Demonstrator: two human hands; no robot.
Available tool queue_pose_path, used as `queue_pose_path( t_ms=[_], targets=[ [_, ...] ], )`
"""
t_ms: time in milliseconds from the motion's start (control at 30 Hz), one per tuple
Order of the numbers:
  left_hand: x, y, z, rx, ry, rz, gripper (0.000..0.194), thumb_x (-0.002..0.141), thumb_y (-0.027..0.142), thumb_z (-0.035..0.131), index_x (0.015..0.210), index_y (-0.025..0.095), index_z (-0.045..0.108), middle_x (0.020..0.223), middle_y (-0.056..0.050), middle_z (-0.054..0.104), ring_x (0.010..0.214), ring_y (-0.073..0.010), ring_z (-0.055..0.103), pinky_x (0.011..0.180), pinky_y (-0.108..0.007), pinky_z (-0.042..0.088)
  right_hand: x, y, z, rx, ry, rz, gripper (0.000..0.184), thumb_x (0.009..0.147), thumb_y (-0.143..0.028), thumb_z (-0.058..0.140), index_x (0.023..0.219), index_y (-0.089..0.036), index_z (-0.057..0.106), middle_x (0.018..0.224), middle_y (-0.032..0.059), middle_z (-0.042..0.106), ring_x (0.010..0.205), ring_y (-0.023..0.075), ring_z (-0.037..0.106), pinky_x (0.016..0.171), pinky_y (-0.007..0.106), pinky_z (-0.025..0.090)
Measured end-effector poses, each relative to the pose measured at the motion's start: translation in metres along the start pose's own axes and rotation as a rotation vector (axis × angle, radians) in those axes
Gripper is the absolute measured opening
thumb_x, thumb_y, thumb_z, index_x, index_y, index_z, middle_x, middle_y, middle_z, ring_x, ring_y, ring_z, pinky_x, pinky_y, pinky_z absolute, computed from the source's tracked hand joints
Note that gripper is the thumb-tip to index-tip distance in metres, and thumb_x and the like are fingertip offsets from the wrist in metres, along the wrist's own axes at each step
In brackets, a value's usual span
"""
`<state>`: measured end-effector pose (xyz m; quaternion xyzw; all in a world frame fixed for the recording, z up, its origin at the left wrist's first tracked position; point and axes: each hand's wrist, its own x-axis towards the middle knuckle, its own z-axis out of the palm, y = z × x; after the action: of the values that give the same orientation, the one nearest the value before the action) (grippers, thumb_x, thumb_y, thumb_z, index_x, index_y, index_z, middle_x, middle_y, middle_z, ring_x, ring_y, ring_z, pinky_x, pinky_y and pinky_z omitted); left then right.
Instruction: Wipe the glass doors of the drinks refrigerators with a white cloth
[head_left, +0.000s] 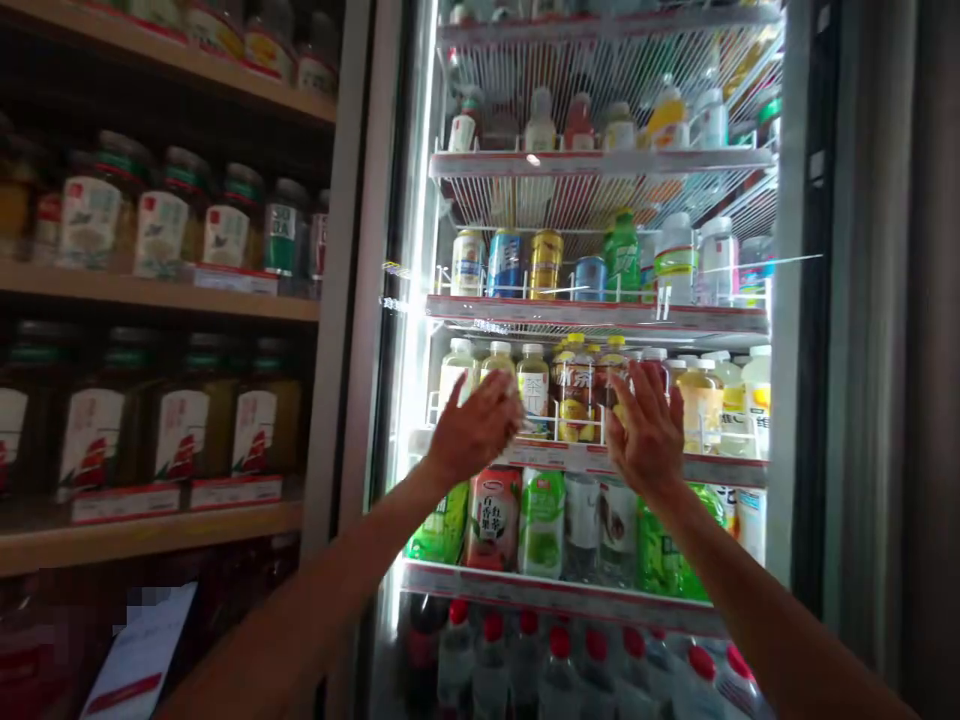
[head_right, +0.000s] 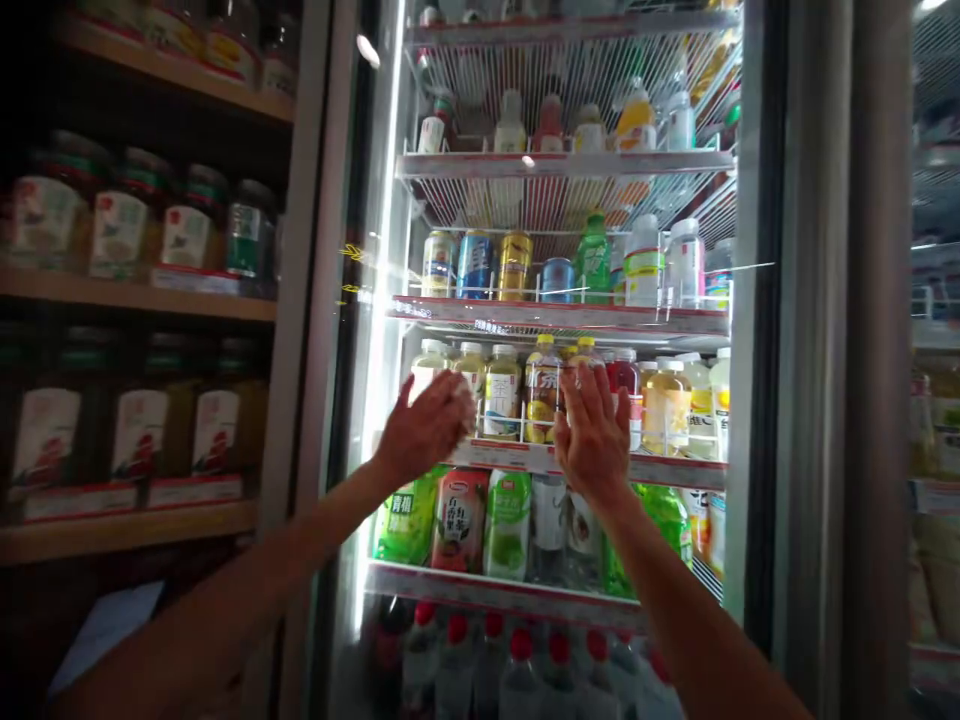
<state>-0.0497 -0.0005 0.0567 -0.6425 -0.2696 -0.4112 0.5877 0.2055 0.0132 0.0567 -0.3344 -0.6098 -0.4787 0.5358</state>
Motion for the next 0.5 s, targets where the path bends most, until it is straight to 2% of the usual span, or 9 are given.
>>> queue_pose_path(
  t_ms=[100,133,167,233,333,367,400,433,500],
  targets=[
    [0.001,-0.046,-0.009,0.095,0.053,-0.467,0.037,0.09,0.027,0.038,0.123,0.016,0.048,0.138,-0.015,0.043,0.131,-0.0238,0.037,0.112,-0.049,0.017,0.0,0.001,0.001,0.001,0.026,-0.005,0.055,0.085,-0.025,0.046,0.139,-0.024,0.032,0.146,0.0073,0.033,0.137,0.0223,0.026,0.112,0.048,0.02],
    [0.0,-0.053,-0.01,0.097,0.053,-0.561,0.038,0.09,0.026,0.037,0.124,0.016,0.048,0.14,-0.015,0.04,0.132,-0.0248,0.035,0.111,-0.05,0.017,0.0,0.0,0.002,0.0,0.036,-0.005,0.055,0.085,-0.025,0.046,0.139,-0.023,0.033,0.146,0.0077,0.034,0.137,0.0225,0.026,0.112,0.048,0.02],
    [-0.001,-0.053,-0.011,0.083,0.042,-0.591,0.038,0.089,0.026,0.037,0.125,0.016,0.047,0.141,-0.016,0.038,0.133,-0.0255,0.032,0.111,-0.05,0.018,0.0,0.0,0.002,0.0,0.044,-0.004,0.054,0.085,-0.025,0.046,0.138,-0.023,0.034,0.145,0.0082,0.035,0.137,0.0227,0.027,0.112,0.048,0.021],
    [-0.005,-0.036,-0.009,0.03,0.006,-0.46,0.039,0.089,0.026,0.039,0.125,0.015,0.047,0.142,-0.015,0.037,0.136,-0.0254,0.028,0.111,-0.049,0.02,0.0,-0.002,0.002,0.0,0.054,-0.004,0.053,0.086,-0.026,0.046,0.138,-0.022,0.035,0.144,0.0088,0.037,0.137,0.023,0.027,0.111,0.049,0.021],
    [-0.008,-0.005,-0.006,-0.048,-0.057,-0.005,0.036,0.088,0.028,0.042,0.122,0.02,0.05,0.139,-0.01,0.043,0.136,-0.0209,0.028,0.113,-0.044,0.019,-0.001,0.0,0.003,0.007,0.059,-0.017,0.053,0.086,-0.026,0.045,0.138,-0.023,0.034,0.145,0.0083,0.036,0.137,0.0229,0.028,0.111,0.049,0.021],
    [-0.008,-0.002,-0.006,-0.063,-0.082,0.116,0.034,0.088,0.029,0.043,0.121,0.022,0.05,0.138,-0.008,0.045,0.136,-0.0193,0.029,0.113,-0.043,0.017,-0.002,0.001,0.003,0.012,0.06,-0.025,0.053,0.086,-0.026,0.044,0.138,-0.024,0.033,0.145,0.008,0.036,0.137,0.0228,0.028,0.111,0.049,0.021],
    [-0.008,-0.004,-0.007,-0.063,-0.098,0.165,0.034,0.088,0.029,0.043,0.121,0.023,0.05,0.137,-0.006,0.046,0.135,-0.0182,0.03,0.114,-0.043,0.015,-0.002,0.003,0.004,0.02,0.061,-0.032,0.054,0.086,-0.026,0.044,0.139,-0.024,0.033,0.145,0.0078,0.036,0.137,0.0229,0.028,0.111,0.049,0.021],
    [-0.006,-0.011,-0.009,-0.046,-0.096,0.128,0.035,0.089,0.029,0.043,0.122,0.024,0.049,0.137,-0.006,0.046,0.134,-0.018,0.031,0.114,-0.044,0.014,-0.003,0.005,0.004,0.028,0.061,-0.038,0.054,0.086,-0.025,0.044,0.139,-0.024,0.033,0.145,0.0077,0.036,0.137,0.023,0.028,0.111,0.049,0.021],
    [-0.002,-0.03,-0.011,0.016,-0.051,-0.163,0.039,0.09,0.027,0.039,0.128,0.021,0.044,0.14,-0.01,0.042,0.135,-0.0205,0.031,0.113,-0.047,0.014,-0.004,0.007,0.004,0.039,0.068,-0.038,0.054,0.085,-0.025,0.045,0.138,-0.023,0.034,0.145,0.0079,0.037,0.136,0.0238,0.029,0.111,0.05,0.022]
  ],
)
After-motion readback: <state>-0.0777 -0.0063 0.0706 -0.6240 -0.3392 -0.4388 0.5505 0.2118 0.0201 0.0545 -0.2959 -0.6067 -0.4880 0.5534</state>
